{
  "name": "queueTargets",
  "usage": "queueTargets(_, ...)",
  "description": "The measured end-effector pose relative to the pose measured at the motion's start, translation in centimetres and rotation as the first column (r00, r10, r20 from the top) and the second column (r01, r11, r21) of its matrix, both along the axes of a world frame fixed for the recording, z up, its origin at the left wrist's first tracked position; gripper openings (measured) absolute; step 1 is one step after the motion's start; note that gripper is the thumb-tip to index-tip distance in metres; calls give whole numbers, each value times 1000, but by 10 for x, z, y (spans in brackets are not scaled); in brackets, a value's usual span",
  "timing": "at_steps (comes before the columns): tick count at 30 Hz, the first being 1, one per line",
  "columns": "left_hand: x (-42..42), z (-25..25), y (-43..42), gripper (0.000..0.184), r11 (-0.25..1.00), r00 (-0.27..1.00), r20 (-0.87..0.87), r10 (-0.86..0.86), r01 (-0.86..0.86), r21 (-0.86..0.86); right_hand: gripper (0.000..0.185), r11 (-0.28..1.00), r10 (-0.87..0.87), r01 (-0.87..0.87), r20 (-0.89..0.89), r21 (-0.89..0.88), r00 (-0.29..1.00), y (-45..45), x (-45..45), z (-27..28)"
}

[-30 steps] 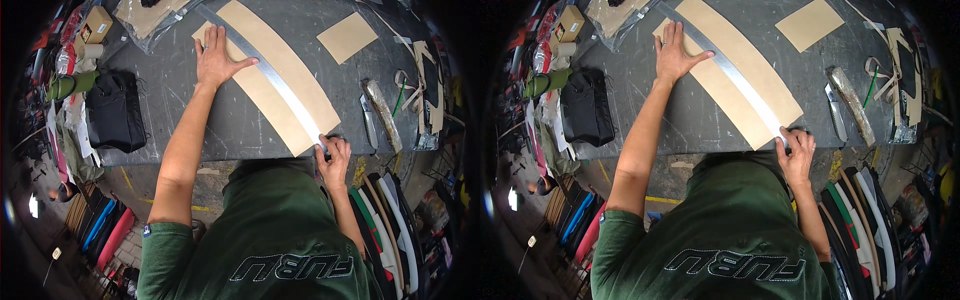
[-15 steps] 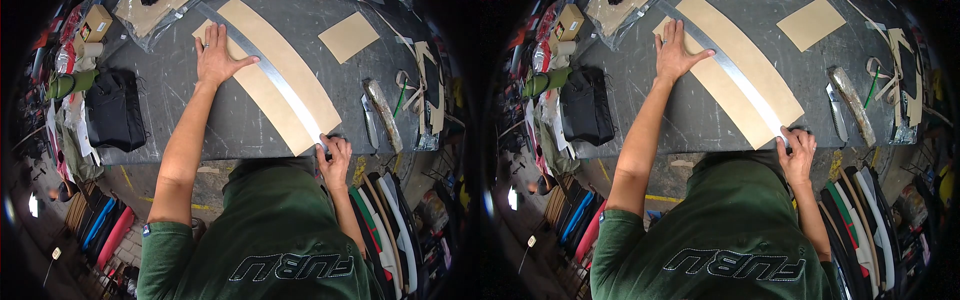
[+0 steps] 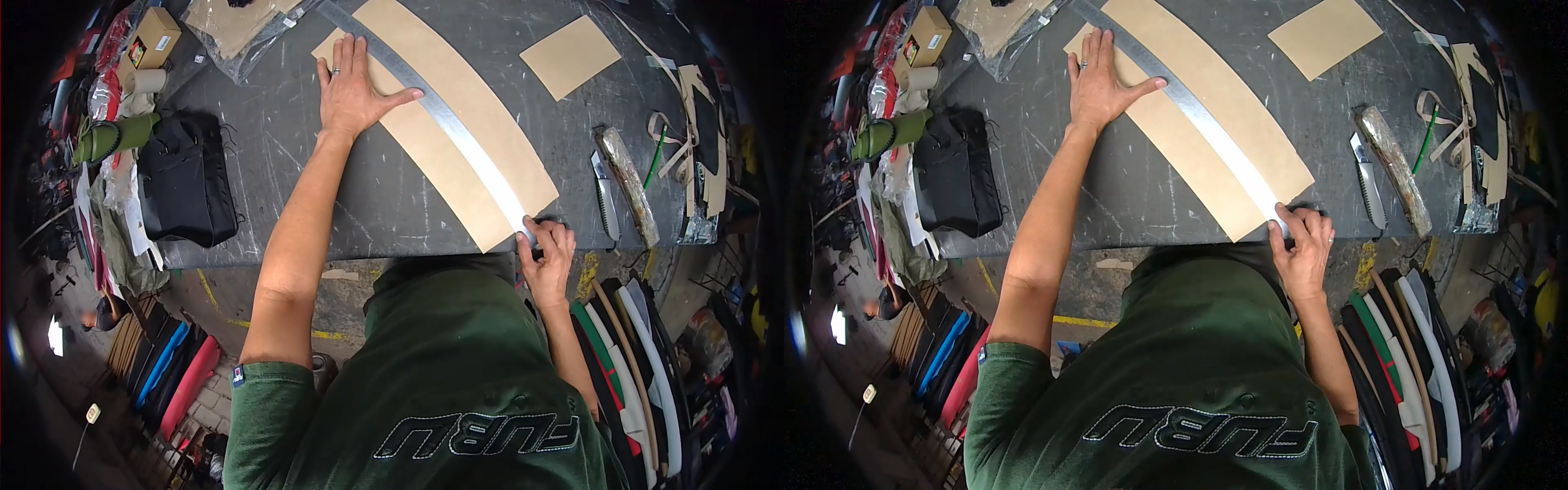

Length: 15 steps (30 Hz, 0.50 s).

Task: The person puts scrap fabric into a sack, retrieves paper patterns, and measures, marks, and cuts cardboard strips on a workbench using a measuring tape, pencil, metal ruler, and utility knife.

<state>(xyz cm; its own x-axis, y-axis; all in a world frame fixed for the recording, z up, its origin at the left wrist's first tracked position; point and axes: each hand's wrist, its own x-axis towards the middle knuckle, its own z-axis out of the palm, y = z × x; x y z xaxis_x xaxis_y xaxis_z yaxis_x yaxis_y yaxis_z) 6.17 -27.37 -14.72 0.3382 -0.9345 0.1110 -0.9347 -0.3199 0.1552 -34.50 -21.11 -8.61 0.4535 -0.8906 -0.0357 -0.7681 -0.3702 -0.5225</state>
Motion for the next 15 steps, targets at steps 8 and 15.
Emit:
queueTargets(8,-1,2,0,143,1000,1000,-6,-12,12,-21,31,1000,-4,4,2,-3,1000,-1,1,-1)
queueTargets(15,2,-3,1,129,995,995,71,-75,80,-59,27,999,-7,9,56,-39,998,-1,-3,-4)
